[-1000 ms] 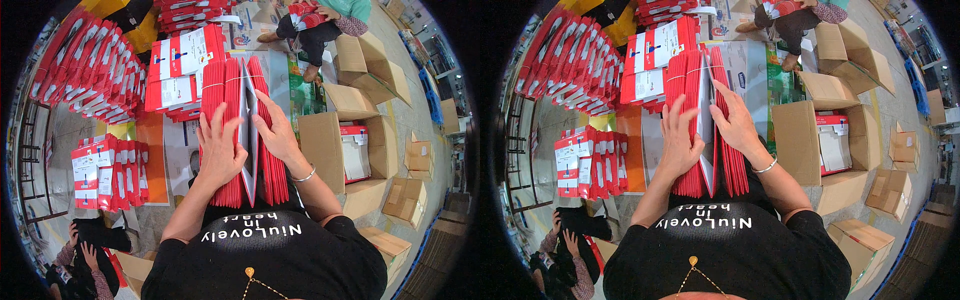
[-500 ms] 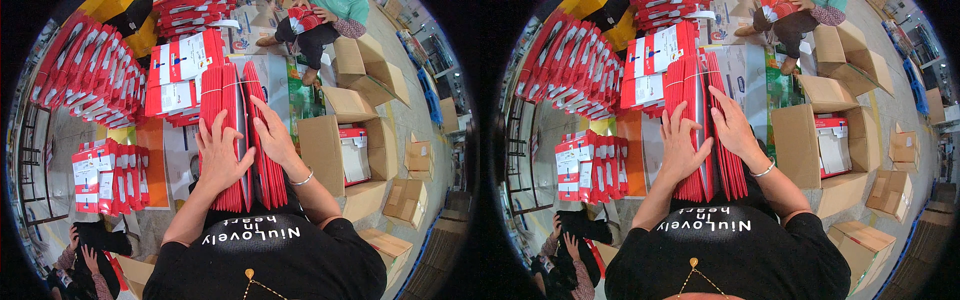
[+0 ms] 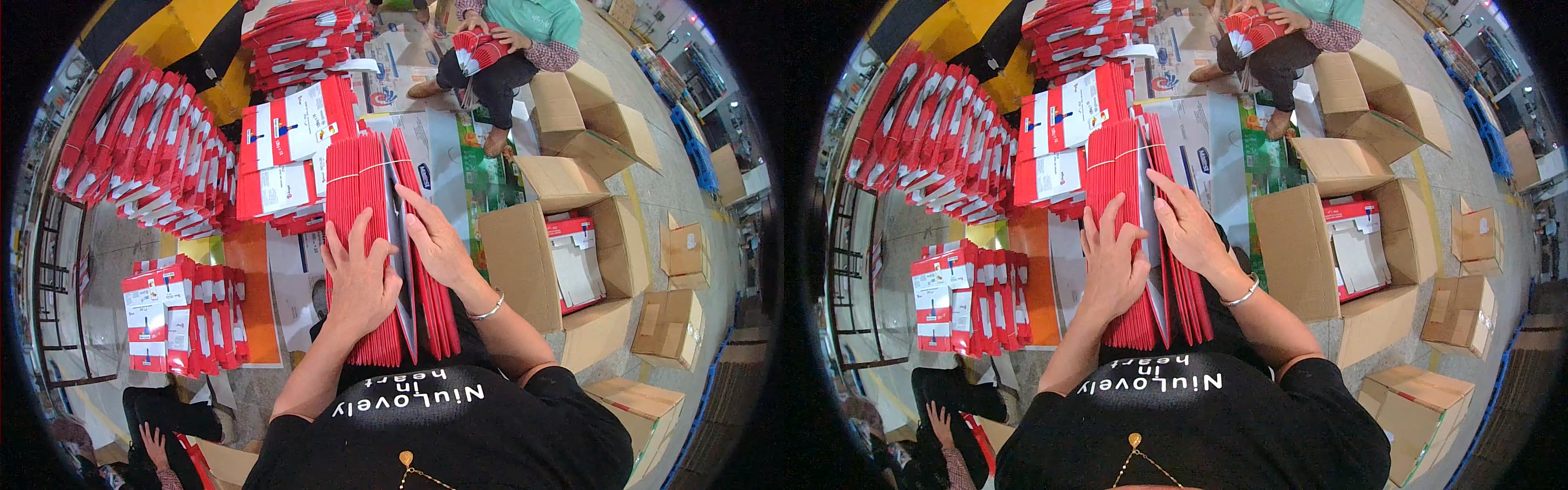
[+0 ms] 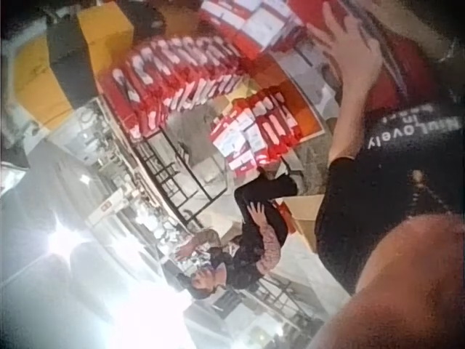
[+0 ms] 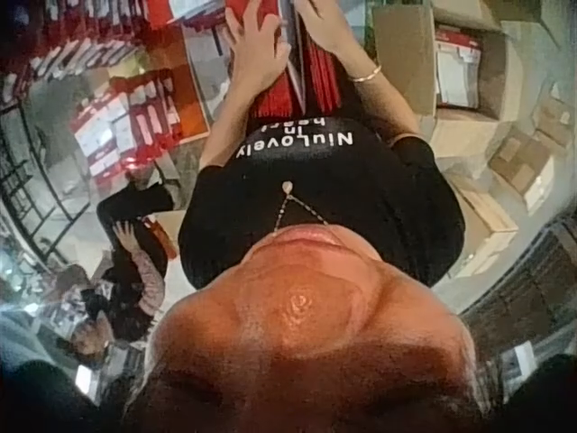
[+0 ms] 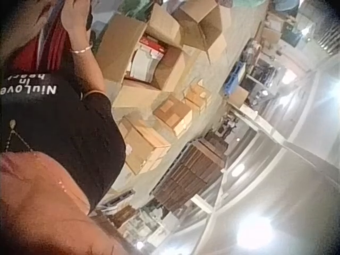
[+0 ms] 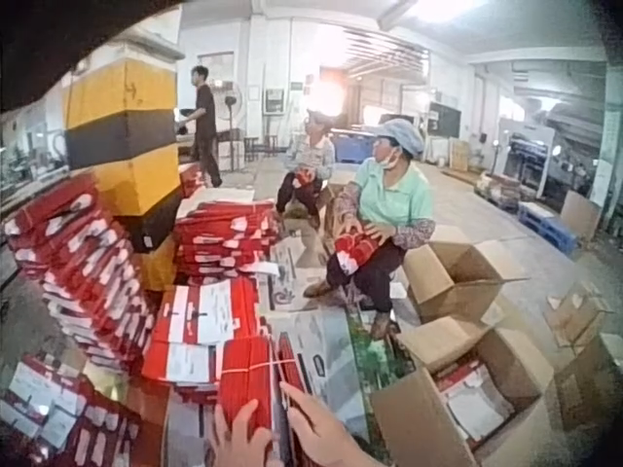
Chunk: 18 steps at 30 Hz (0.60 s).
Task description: Sort red cardboard folders and place them into shipping boxes.
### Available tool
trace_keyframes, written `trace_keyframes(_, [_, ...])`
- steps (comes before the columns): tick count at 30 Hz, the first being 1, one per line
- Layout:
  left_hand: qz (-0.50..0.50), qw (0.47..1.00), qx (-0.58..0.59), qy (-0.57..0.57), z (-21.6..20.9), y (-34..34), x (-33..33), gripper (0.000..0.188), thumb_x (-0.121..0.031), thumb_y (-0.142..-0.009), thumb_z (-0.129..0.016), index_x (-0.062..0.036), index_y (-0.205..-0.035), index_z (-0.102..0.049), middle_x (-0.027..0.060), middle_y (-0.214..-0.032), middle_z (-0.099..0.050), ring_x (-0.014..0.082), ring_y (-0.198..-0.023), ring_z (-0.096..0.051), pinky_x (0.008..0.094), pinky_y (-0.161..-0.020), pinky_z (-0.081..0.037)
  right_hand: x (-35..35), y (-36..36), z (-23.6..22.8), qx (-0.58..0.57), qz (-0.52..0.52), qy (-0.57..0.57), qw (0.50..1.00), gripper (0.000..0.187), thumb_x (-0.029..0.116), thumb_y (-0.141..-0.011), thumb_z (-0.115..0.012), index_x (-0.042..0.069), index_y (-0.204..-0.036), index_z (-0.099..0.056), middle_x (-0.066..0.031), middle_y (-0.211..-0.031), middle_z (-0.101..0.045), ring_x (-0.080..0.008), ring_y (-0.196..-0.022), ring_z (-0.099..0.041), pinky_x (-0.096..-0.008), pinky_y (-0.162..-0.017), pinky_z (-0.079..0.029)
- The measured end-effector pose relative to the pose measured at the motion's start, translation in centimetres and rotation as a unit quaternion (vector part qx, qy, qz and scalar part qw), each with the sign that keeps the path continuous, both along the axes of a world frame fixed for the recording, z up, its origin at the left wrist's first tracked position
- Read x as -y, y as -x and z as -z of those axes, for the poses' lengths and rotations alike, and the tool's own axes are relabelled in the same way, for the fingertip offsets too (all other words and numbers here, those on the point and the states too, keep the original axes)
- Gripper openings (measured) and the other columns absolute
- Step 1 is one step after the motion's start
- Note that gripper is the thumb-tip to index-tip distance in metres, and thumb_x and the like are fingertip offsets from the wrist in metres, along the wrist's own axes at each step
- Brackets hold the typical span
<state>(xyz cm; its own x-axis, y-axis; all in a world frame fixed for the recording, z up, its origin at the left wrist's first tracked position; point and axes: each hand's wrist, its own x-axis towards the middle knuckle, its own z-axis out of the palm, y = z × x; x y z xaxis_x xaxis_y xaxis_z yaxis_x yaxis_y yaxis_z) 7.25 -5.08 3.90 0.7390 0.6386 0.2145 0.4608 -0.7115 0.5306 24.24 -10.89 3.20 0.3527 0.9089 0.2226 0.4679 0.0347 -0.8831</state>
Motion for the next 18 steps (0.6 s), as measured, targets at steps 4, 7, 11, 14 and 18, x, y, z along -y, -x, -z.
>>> trace_keyframes(4, [-0.009, 1.0, 0.016, 0.006, -0.1, 0.0, -0.7, 0.032, -0.014, -0.081, -0.065, -0.0138, -0.113, -0.063, 0.02, -0.158, -0.027, 0.0644, -0.143, -0.01, 0.0804, -0.108, -0.018, -0.9, -0.8, 0.6, -0.032, -0.05, -0.013, 0.998, 0.051, 0.014, -0.104, -0.046, 0.009, -0.155, -0.04, -0.0184, -0.149, -0.051, -0.0311, -0.136, -0.049, -0.0408, -0.114, -0.038])
trace_keyframes(7, [-0.011, 1.0, 0.016, -0.012, 0.0, 0.1, -1.0, 0.033, -0.012, -0.081, -0.064, -0.0166, -0.114, -0.065, 0.0199, -0.157, -0.027, 0.0641, -0.143, -0.011, 0.0798, -0.109, -0.018, -1.0, -1.2, -0.3, -0.153, -0.067, -0.01, 0.986, 0.055, 0.01, -0.105, -0.048, 0.008, -0.158, -0.035, -0.0126, -0.159, -0.041, -0.0245, -0.142, -0.044, -0.0386, -0.117, -0.034])
trace_keyframes(11, [-0.003, 0.999, 0.039, -0.017, 0.5, 0.4, -0.7, 0.027, -0.014, -0.083, -0.063, -0.0128, -0.11, -0.066, 0.0233, -0.157, -0.026, 0.0634, -0.143, -0.012, 0.0782, -0.111, -0.015, -0.6, -1.3, 1.0, -0.052, -0.056, -0.014, 0.997, 0.061, 0.011, -0.103, -0.053, 0.009, -0.16, -0.031, -0.0103, -0.162, -0.038, -0.0174, -0.14, -0.043, -0.0347, -0.112, -0.04])
trace_keyframes(14, [-0.011, 1.0, 0.007, -0.002, 1.2, 0.2, -0.4, 0.024, -0.028, -0.087, -0.067, -0.0095, -0.101, -0.062, 0.0239, -0.156, -0.026, 0.0635, -0.142, -0.013, 0.077, -0.109, -0.016, -0.4, -1.1, 1.5, -0.075, -0.051, -0.015, 0.996, 0.063, 0.013, -0.1, -0.056, 0.007, -0.159, -0.032, -0.0191, -0.158, -0.042, -0.0261, -0.138, -0.05, -0.0363, -0.107, -0.046])
trace_keyframes(18, [-0.022, 1.0, 0.005, 0.01, -0.2, 0.2, 0.4, 0.044, -0.049, -0.083, -0.074, -0.0104, -0.099, -0.06, 0.0241, -0.155, -0.027, 0.0647, -0.141, -0.012, 0.0785, -0.107, -0.017, -0.3, -1.1, -0.2, -0.074, -0.052, 0.018, 0.996, 0.071, 0.007, -0.095, -0.055, 0.012, -0.16, -0.029, -0.0204, -0.151, -0.049, -0.0231, -0.123, -0.059, -0.0338, -0.097, -0.05])
